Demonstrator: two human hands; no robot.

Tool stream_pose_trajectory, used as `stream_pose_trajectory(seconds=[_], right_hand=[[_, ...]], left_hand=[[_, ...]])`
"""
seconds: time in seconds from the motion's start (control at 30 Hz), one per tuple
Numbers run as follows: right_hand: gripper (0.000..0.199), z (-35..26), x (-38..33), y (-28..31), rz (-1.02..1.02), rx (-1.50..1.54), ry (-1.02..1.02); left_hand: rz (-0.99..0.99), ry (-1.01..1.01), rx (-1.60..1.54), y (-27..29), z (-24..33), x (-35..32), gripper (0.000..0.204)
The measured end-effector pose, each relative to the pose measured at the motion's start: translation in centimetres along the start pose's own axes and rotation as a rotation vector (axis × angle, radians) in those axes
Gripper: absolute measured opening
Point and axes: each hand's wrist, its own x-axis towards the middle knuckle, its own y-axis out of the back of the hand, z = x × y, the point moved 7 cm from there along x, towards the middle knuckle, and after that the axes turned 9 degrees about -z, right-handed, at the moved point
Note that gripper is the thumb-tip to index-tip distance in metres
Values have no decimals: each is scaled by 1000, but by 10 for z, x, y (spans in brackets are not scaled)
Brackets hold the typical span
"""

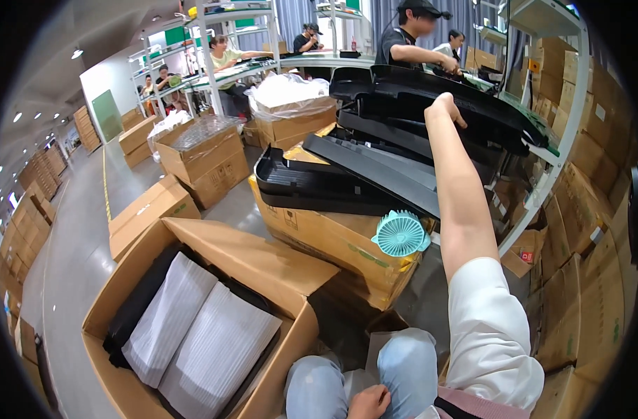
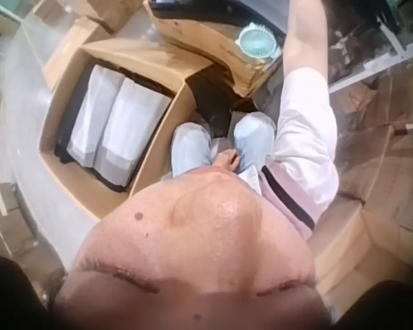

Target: Apply adhesive pads to black plastic components and pack them into a cardboard box.

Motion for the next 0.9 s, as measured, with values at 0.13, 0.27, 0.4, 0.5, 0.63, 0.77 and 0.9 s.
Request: stream_pose_trajectory(seconds=[0.13,0.27,0.4,0.5,0.63,0.77,0.9], right_hand=[[124,8,22,3,-6,-53,91],[122,6,28,-4,5,-118,85],[120,3,41,-8,76,-178,36],[120,6,43,-3,71,-152,23],[113,2,30,-4,-98,-174,119],[101,-8,5,0,-43,-485,270],[83,-25,-43,-3,-107,-763,783]], left_hand=[[15,117,-83,-4,-12,1,16],[78,128,-14,1,-11,0,15],[49,139,-92,5,-3,3,15],[55,161,-63,8,3,2,15],[105,127,-25,13,9,1,15],[18,94,-39,12,5,7,16],[-104,88,-50,15,14,7,16]])
